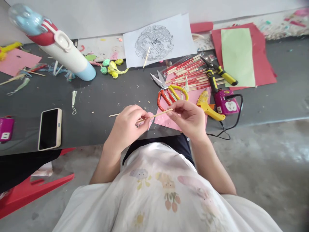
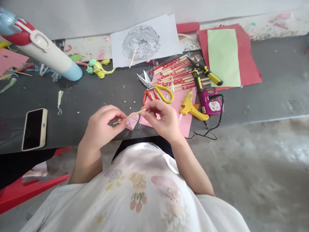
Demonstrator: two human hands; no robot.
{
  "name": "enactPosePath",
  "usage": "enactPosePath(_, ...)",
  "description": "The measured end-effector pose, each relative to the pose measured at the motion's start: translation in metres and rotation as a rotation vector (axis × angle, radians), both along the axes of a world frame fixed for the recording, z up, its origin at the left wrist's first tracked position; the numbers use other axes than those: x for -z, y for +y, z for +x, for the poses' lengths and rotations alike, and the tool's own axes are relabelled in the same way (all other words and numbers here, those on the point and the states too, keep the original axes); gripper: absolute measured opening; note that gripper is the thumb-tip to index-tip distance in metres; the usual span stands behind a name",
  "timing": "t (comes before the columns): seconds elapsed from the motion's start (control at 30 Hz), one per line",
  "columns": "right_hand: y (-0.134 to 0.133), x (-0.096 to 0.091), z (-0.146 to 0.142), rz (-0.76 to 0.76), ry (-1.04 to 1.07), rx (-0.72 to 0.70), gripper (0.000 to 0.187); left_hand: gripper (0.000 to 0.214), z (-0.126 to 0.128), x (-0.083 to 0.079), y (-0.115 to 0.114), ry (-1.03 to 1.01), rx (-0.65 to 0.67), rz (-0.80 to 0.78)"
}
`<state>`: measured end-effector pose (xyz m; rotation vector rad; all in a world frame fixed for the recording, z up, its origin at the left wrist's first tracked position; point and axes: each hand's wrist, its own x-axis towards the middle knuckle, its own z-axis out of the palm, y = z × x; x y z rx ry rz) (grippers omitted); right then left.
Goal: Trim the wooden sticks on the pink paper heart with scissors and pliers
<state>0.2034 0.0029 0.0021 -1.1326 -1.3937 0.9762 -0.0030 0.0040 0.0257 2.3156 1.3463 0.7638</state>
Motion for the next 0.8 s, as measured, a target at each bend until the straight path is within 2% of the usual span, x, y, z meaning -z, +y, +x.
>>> enactPosePath(0.17, -0.008, -0.016, -0.003, 0.129, -0.128, -0.054, 0.005, 0.006, 0.006, 0.001, -0.001, -0.038, 0.045, 0.001)
enactPosePath(0.27, -0.012, -0.025, -0.006, 0.22, -0.219, -0.085, 0.007, 0.011, 0.009, 0.0, -0.003, -0.065, 0.083, 0.069)
enactPosePath(0.4, -0.016, -0.029, -0.008, 0.27, -0.259, -0.097, 0.007, 0.011, 0.008, 0.0, -0.004, -0.058, 0.099, 0.138)
enactPosePath(0.63, -0.017, -0.028, -0.008, 0.266, -0.253, -0.078, 0.007, 0.009, 0.004, -0.002, -0.005, -0.025, 0.081, 0.166)
enactPosePath(0.8, -0.013, -0.017, -0.005, 0.155, -0.193, -0.049, 0.002, 0.006, 0.002, -0.003, -0.005, -0.035, 0.044, 0.188)
